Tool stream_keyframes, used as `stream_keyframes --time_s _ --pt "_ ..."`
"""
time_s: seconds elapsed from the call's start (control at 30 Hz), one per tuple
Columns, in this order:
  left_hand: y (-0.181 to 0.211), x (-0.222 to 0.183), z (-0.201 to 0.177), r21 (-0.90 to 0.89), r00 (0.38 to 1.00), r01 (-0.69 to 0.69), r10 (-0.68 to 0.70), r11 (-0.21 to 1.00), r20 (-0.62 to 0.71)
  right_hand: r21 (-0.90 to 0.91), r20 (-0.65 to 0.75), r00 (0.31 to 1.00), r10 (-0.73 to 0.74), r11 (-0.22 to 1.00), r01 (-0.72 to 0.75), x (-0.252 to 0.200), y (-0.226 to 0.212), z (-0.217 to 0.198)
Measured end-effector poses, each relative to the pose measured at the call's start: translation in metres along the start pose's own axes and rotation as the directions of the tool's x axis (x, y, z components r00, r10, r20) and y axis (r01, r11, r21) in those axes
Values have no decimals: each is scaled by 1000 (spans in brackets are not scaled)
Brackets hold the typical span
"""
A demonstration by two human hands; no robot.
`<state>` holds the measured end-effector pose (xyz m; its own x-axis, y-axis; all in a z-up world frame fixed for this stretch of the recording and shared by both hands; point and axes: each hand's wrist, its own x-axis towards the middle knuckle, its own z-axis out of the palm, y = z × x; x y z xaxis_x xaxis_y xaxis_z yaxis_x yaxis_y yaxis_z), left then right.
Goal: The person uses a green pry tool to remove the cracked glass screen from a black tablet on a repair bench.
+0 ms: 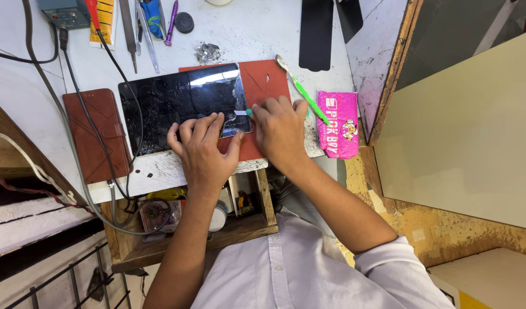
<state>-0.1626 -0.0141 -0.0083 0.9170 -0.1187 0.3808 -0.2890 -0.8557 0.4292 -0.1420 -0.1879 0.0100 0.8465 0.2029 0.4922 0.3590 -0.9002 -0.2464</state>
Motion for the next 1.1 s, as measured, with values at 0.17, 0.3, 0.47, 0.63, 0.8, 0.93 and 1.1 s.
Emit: stream_keyframes --time_s 0.17,0.3,0.47,0.63,0.8,0.93,1.1 --pt "0 -1 0 4 1000 -4 4 1000 0 -40 22 999 45 998 -44 -9 -12 2" --pt "-1 0 0 5 1000 0 0 1000 2 -71 1 1000 26 997 -26 1 -3 5" --pt "0 0 0 -6 1000 1 -1 1000 1 -2 -21 1000 0 1000 0 6 4 2" --pt "-1 0 0 5 1000 -6 6 1000 2 -7 39 998 47 999 -47 -7 -7 1" --pt "0 0 -1 -5 1000 -4 4 1000 5 -24 -17 1000 4 1000 -5 5 2 2" --pt "0 -1 0 -14 1000 -2 2 1000 6 15 -16 1000 -5 1000 5 7 5 0" --pt "-1 -1 1 1 1000 -8 8 1000 6 -14 76 997 35 999 -34 -3 -4 0"
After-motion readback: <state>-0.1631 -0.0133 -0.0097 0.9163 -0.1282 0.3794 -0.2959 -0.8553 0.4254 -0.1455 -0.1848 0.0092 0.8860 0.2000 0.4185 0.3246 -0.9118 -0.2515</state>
